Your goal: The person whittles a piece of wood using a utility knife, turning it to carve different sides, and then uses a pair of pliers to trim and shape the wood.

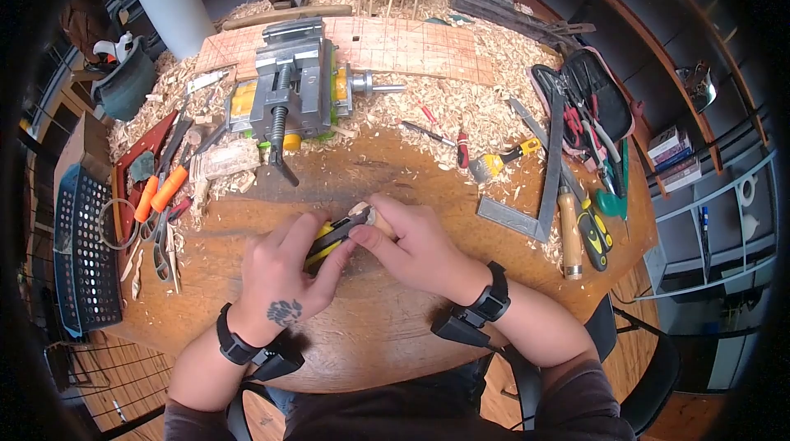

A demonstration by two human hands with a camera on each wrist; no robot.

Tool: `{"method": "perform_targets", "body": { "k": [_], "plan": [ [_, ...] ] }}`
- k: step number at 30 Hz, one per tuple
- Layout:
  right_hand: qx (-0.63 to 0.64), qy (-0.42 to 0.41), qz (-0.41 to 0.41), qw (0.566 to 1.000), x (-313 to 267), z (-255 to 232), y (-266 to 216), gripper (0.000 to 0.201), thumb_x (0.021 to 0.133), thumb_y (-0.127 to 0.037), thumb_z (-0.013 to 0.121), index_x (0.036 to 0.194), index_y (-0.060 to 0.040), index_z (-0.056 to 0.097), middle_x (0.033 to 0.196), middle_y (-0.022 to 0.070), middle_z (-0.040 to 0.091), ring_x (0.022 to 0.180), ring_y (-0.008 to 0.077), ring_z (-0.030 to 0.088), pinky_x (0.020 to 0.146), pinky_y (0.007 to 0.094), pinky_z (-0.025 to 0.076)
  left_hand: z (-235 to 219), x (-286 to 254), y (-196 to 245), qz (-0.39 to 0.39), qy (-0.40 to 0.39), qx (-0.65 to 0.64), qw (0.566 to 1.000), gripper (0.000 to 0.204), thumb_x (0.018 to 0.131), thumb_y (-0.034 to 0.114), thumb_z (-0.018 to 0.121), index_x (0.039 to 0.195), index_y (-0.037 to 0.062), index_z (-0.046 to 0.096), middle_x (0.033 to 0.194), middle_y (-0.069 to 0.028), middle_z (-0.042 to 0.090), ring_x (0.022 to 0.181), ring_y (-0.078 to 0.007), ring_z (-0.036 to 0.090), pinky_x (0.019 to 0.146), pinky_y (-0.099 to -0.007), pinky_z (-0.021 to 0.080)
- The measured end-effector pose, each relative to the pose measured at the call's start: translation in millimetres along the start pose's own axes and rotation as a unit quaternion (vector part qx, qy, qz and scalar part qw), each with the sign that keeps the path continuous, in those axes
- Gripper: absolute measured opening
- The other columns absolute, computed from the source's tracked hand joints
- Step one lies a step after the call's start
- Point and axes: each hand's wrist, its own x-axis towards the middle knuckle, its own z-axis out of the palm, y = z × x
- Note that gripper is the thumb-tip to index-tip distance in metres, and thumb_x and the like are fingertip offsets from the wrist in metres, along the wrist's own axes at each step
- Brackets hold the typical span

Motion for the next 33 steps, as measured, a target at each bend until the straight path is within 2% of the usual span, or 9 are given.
{"method": "perform_targets", "body": {
  "k": [3,6,8,12,15,17,24,26,33],
  "plan": [
    [0.010,0.010,0.011,1.000,-0.2,1.5,-0.7,0.032,0.101,-0.033,0.069,0.101,-0.0018,0.060,0.069,0.0165,0.057,0.057,0.0276,0.054,0.056,0.0347,0.043,2.4,-0.7,1.2,-0.003,0.019,0.007,1.000,0.025,0.085,0.017,0.082,0.099,0.0007,0.068,0.080,-0.0167,0.069,0.064,-0.0348,0.070,0.055,-0.0395,0.055],
    [0.018,0.027,0.002,0.999,-0.8,2.2,-1.7,0.031,0.101,-0.033,0.070,0.102,-0.0022,0.062,0.070,0.0150,0.059,0.058,0.0257,0.055,0.057,0.0336,0.045,8.8,-1.2,-2.1,0.033,0.050,0.007,0.998,0.028,0.087,0.022,0.079,0.102,0.0026,0.066,0.074,-0.0145,0.064,0.055,-0.0329,0.066,0.047,-0.0404,0.051],
    [0.069,0.010,0.050,0.996,-2.1,2.7,-0.7,0.031,0.102,-0.033,0.069,0.102,-0.0029,0.063,0.070,0.0127,0.060,0.059,0.0237,0.057,0.058,0.0331,0.045,11.2,-2.0,0.0,0.020,0.081,-0.020,0.996,0.029,0.088,0.023,0.079,0.103,0.0026,0.066,0.075,-0.0147,0.065,0.055,-0.0332,0.066,0.047,-0.0404,0.051],
    [0.075,0.010,0.018,0.997,-2.6,2.1,2.3,0.032,0.104,-0.035,0.065,0.103,-0.0030,0.062,0.071,0.0115,0.061,0.061,0.0225,0.059,0.059,0.0328,0.045,8.2,-0.6,0.3,0.026,0.079,-0.022,0.996,0.030,0.088,0.023,0.079,0.105,0.0021,0.066,0.074,-0.0148,0.065,0.055,-0.0334,0.067,0.046,-0.0406,0.051],
    [0.054,-0.017,0.020,0.998,-1.9,3.1,9.2,0.035,0.107,-0.037,0.060,0.108,-0.0018,0.059,0.073,0.0125,0.061,0.063,0.0245,0.060,0.060,0.0341,0.046,8.0,-0.9,-3.9,0.024,0.054,-0.021,0.998,0.031,0.087,0.022,0.080,0.105,0.0011,0.067,0.073,-0.0144,0.065,0.055,-0.0332,0.067,0.046,-0.0406,0.051],
    [0.091,-0.022,0.006,0.996,-0.9,4.8,12.0,0.037,0.108,-0.037,0.056,0.113,-0.0006,0.055,0.073,0.0138,0.060,0.065,0.0269,0.061,0.061,0.0357,0.045,8.2,-0.1,-6.1,0.034,0.044,-0.033,0.998,0.032,0.086,0.022,0.081,0.106,0.0004,0.067,0.073,-0.0145,0.065,0.055,-0.0330,0.067,0.046,-0.0406,0.051],
    [0.081,-0.015,-0.022,0.996,-2.8,2.8,11.0,0.036,0.108,-0.035,0.057,0.113,0.0003,0.054,0.073,0.0149,0.059,0.065,0.0282,0.062,0.061,0.0363,0.045,6.8,-1.2,-4.0,0.037,0.032,-0.031,0.998,0.033,0.085,0.021,0.081,0.106,-0.0001,0.068,0.072,-0.0148,0.066,0.054,-0.0320,0.067,0.046,-0.0398,0.051],
    [0.041,-0.014,-0.027,0.999,-3.2,0.6,8.9,0.034,0.107,-0.034,0.059,0.111,-0.0001,0.056,0.072,0.0139,0.058,0.062,0.0260,0.059,0.059,0.0353,0.044,5.6,-1.1,-2.9,0.035,0.032,-0.027,0.999,0.032,0.085,0.021,0.081,0.106,-0.0001,0.068,0.072,-0.0146,0.066,0.054,-0.0319,0.067,0.046,-0.0395,0.052],
    [0.077,0.021,-0.012,0.997,-3.2,5.3,0.3,0.031,0.104,-0.032,0.066,0.104,-0.0022,0.057,0.067,0.0115,0.055,0.058,0.0189,0.050,0.057,0.0330,0.042,5.0,-1.1,-0.4,0.035,0.041,-0.021,0.998,0.030,0.086,0.021,0.080,0.105,0.0006,0.068,0.072,-0.0147,0.066,0.054,-0.0325,0.067,0.046,-0.0397,0.052]
  ]
}}
